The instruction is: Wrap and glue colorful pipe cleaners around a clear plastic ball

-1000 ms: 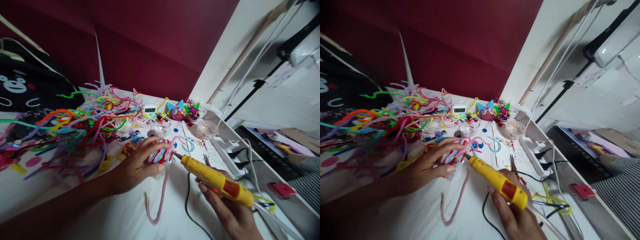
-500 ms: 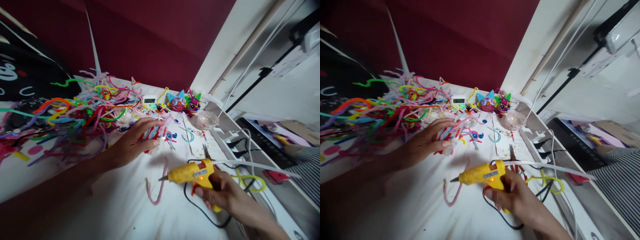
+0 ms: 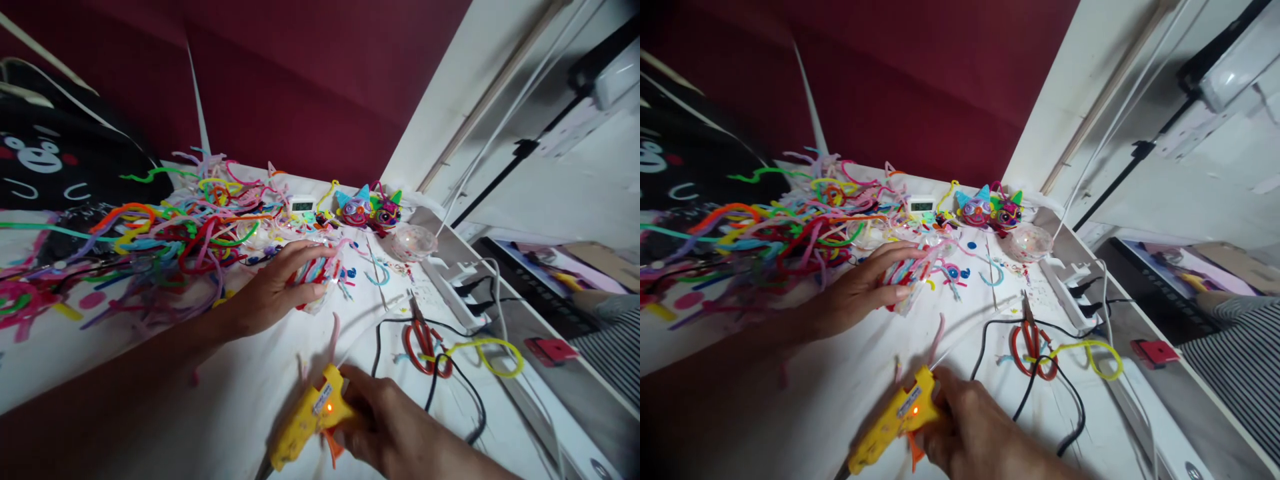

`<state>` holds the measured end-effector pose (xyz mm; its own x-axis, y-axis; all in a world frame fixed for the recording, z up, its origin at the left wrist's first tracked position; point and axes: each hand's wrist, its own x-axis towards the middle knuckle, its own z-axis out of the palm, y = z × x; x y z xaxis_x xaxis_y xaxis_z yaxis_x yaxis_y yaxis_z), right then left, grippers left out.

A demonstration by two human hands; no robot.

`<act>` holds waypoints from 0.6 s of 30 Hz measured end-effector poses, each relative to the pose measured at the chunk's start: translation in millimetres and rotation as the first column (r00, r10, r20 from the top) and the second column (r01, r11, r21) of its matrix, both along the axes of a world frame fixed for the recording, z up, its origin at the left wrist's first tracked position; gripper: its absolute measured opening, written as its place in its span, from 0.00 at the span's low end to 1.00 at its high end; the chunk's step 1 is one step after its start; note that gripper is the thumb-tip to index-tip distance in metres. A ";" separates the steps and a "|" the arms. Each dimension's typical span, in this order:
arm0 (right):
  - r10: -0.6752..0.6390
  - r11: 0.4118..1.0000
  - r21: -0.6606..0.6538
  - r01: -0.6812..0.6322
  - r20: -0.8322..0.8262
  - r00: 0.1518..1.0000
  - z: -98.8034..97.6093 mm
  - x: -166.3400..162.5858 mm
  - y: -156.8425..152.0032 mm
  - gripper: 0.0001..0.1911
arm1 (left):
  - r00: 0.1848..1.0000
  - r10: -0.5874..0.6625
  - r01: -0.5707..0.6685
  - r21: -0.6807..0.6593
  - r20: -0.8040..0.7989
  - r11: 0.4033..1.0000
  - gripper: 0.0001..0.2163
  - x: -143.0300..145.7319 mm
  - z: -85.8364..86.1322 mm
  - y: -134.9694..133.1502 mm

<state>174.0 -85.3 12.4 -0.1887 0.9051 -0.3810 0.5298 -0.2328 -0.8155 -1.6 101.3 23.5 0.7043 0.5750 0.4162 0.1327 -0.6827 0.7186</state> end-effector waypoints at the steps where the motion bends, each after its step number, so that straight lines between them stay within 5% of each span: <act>1: 0.032 0.991 0.122 -0.046 0.116 0.993 1.8 3.4 1.1 0.12 | 1.000 -0.004 0.004 -0.004 -0.004 1.000 0.19 0.0 0.4 -0.2; 3: -0.046 0.933 0.357 -0.050 0.253 0.966 10.4 11.8 7.7 0.09 | 1.000 -0.017 0.017 -0.015 -0.010 1.000 0.19 0.1 1.1 -1.0; 7: -0.253 0.691 0.716 0.099 0.110 0.961 36.1 25.5 37.6 0.11 | 0.999 -0.035 0.035 -0.017 -0.024 0.999 0.19 0.0 2.3 -4.4; 9: -0.229 0.514 0.858 -0.002 0.140 0.963 44.6 28.2 54.5 0.13 | 0.998 -0.044 0.044 -0.016 -0.038 0.999 0.18 -0.6 2.3 -6.4; 11: -0.183 0.420 0.900 -0.115 0.208 0.961 47.3 28.9 67.5 0.16 | 0.998 -0.057 0.057 -0.009 -0.041 0.998 0.19 -1.2 1.8 -7.7; 18: -0.173 0.367 0.883 -0.293 0.374 0.911 34.4 29.1 79.1 0.23 | 0.996 -0.088 0.088 0.001 -0.035 0.996 0.20 0.8 0.1 -8.9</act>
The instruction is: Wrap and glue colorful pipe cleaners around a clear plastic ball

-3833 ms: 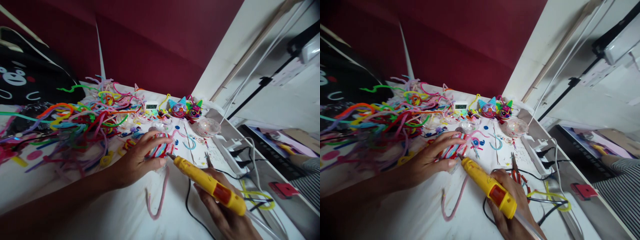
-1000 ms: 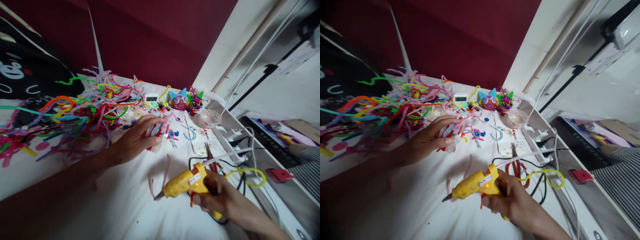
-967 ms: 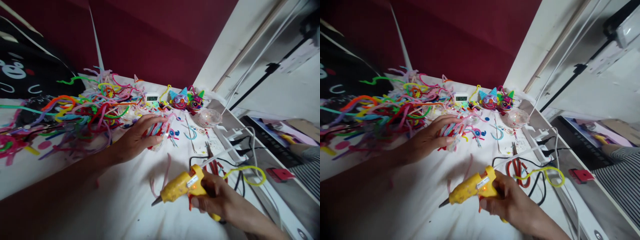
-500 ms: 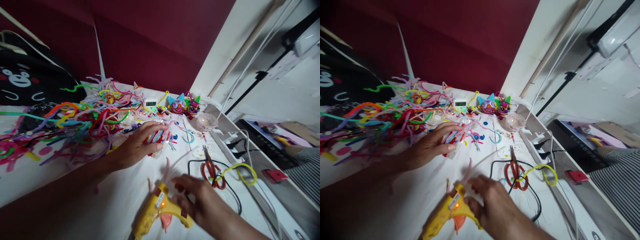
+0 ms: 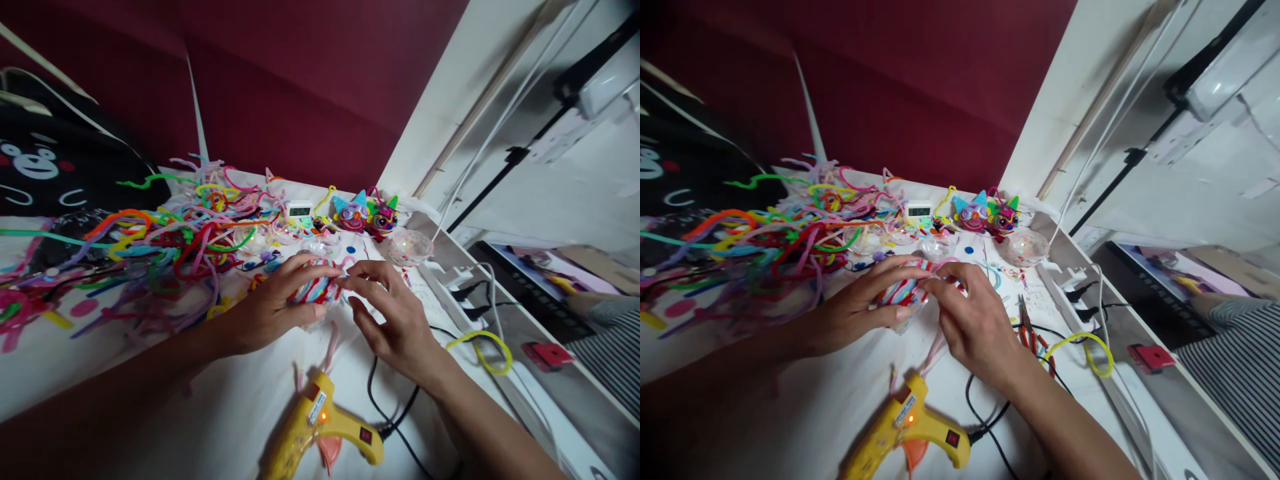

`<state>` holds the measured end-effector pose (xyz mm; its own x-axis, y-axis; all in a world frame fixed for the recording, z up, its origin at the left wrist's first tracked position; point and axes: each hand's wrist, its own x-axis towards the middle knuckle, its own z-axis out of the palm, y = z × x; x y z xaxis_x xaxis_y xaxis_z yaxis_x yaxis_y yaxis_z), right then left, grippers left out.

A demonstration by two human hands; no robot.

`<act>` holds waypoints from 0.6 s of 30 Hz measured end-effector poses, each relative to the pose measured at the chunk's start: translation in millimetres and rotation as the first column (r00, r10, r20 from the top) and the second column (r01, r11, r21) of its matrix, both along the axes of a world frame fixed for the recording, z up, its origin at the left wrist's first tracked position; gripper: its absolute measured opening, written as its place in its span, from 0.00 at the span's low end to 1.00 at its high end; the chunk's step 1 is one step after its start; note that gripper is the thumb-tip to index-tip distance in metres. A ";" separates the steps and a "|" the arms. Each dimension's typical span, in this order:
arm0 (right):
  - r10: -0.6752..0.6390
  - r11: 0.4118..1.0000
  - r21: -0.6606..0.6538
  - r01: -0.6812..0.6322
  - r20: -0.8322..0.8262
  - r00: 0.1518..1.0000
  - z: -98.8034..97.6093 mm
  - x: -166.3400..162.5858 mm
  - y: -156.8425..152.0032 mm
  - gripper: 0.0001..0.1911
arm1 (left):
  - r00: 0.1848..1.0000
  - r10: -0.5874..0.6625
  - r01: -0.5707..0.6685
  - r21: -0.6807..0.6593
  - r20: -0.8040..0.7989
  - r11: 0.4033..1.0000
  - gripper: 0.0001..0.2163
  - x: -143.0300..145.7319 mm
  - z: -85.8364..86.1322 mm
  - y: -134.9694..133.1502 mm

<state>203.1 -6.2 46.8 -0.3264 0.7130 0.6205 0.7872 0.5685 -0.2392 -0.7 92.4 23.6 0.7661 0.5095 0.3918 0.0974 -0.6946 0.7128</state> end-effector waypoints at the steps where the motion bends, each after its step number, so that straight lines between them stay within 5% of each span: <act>1: -0.008 1.000 0.001 0.008 0.014 1.000 -1.1 0.1 0.0 0.23 | 1.000 -0.003 0.003 -0.003 -0.001 1.000 0.20 0.4 0.4 -0.3; 18: 0.007 0.999 -0.032 -0.007 -0.002 1.000 -9.8 -1.0 1.6 0.24 | 0.999 -0.040 0.040 -0.026 0.028 0.999 0.19 -0.4 2.8 -2.8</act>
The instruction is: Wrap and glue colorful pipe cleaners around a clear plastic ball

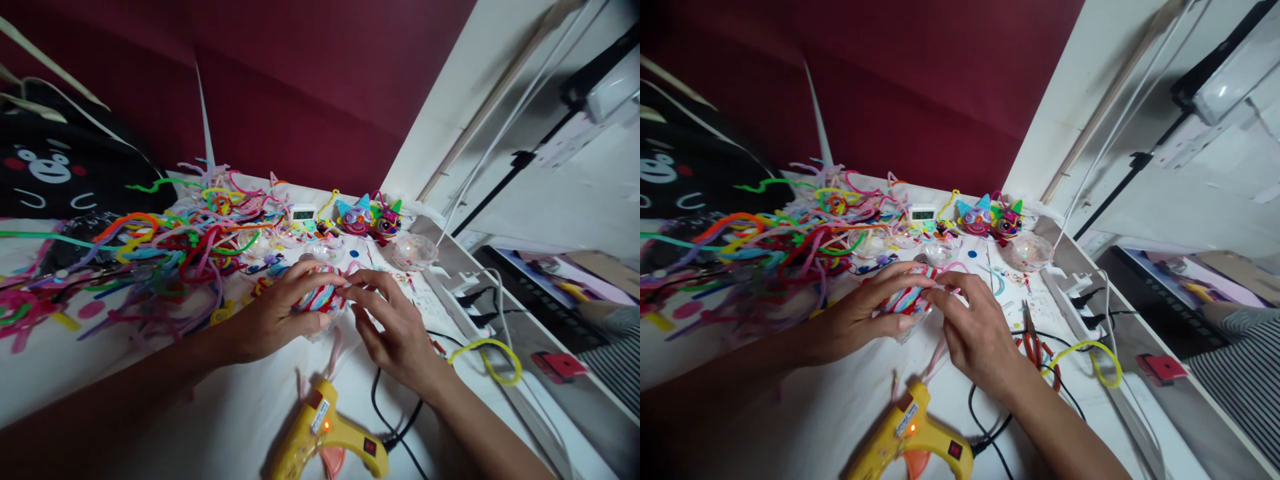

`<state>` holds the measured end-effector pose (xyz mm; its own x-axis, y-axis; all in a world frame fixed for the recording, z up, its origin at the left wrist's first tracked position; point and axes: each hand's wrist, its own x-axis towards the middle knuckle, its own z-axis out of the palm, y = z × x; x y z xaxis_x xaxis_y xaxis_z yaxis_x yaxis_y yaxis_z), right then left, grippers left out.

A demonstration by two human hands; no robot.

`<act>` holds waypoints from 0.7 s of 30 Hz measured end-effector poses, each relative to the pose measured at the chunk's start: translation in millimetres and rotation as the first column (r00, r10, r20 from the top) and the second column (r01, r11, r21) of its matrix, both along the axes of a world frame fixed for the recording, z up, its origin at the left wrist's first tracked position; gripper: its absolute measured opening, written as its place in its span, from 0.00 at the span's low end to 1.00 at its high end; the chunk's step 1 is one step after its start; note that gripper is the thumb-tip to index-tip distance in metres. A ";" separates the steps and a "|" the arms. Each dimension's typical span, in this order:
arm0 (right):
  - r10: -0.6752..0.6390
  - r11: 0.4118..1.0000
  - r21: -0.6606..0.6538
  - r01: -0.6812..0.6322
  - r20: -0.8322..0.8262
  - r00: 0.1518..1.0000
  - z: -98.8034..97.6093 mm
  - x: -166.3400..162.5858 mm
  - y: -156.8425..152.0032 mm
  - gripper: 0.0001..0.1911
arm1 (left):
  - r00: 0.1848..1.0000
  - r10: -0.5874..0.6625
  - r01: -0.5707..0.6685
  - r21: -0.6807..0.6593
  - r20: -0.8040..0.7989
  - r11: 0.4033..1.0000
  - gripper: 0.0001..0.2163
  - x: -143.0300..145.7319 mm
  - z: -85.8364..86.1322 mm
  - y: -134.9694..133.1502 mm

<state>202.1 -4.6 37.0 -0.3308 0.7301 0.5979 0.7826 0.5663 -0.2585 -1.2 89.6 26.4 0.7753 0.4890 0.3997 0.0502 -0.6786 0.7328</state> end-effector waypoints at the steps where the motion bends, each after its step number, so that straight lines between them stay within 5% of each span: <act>1: 0.002 1.000 0.000 -0.002 0.000 1.000 -0.3 -0.1 0.2 0.24 | 1.000 0.001 -0.001 -0.004 -0.003 1.000 0.19 -0.2 0.4 0.1; 21: -0.029 0.993 0.113 0.023 0.046 0.999 -7.9 -4.5 1.2 0.24 | 0.998 0.057 -0.058 0.009 0.033 0.998 0.20 -0.5 -2.2 2.6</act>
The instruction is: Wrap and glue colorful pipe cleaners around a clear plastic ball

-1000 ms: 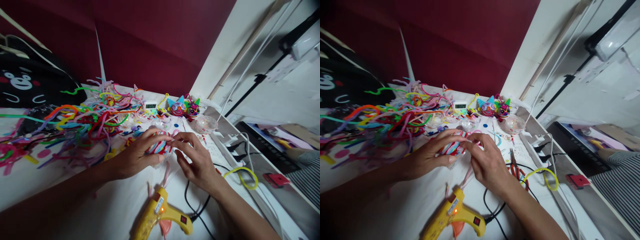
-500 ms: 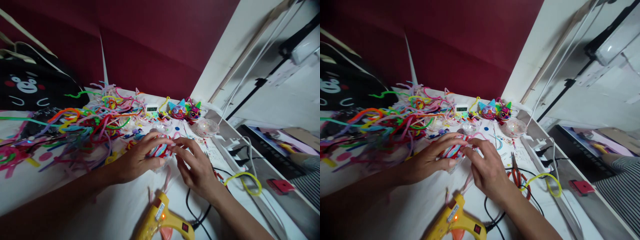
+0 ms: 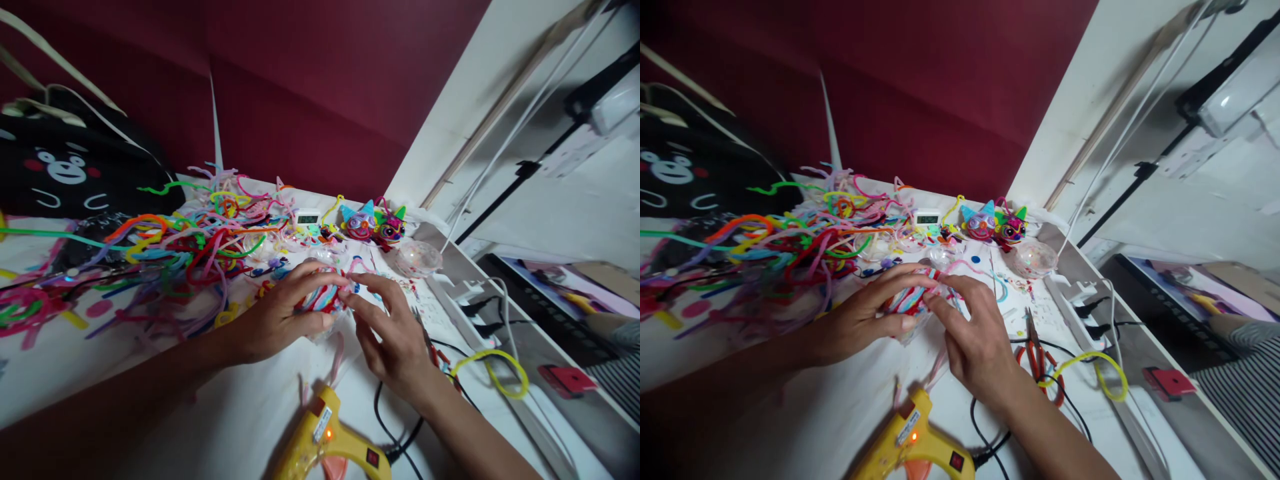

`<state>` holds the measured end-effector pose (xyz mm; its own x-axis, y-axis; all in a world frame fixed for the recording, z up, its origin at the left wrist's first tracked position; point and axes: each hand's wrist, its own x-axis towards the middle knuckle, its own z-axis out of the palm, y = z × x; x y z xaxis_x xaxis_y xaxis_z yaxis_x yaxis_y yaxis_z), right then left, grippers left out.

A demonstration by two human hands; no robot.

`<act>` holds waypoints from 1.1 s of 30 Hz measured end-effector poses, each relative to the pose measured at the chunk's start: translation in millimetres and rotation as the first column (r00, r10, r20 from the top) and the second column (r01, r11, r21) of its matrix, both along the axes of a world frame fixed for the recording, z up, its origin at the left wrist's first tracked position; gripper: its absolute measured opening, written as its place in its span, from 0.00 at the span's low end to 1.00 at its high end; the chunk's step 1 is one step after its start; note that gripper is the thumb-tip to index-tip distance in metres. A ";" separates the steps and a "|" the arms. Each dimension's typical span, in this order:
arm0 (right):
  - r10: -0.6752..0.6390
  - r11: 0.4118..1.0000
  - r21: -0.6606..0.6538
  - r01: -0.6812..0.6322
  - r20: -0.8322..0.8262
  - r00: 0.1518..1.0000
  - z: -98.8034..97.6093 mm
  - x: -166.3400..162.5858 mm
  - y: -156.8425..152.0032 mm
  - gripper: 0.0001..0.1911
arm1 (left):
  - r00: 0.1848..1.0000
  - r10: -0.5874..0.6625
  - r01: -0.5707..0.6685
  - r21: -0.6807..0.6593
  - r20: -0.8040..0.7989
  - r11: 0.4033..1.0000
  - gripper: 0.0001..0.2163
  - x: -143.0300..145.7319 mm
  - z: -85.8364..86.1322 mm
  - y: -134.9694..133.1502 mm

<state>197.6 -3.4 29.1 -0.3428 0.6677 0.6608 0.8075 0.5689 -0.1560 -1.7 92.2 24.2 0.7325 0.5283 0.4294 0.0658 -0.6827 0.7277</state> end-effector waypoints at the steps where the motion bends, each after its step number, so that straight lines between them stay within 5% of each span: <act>1: 0.002 1.000 0.019 -0.002 0.007 1.000 -0.1 0.0 0.8 0.24 | 1.000 0.004 -0.004 -0.003 -0.002 1.000 0.20 -0.1 0.1 0.2; 33: 0.072 0.990 0.121 -0.074 0.020 0.997 -4.7 -3.2 3.5 0.22 | 0.992 -0.049 0.068 -0.160 0.120 0.985 0.19 3.7 -13.2 3.3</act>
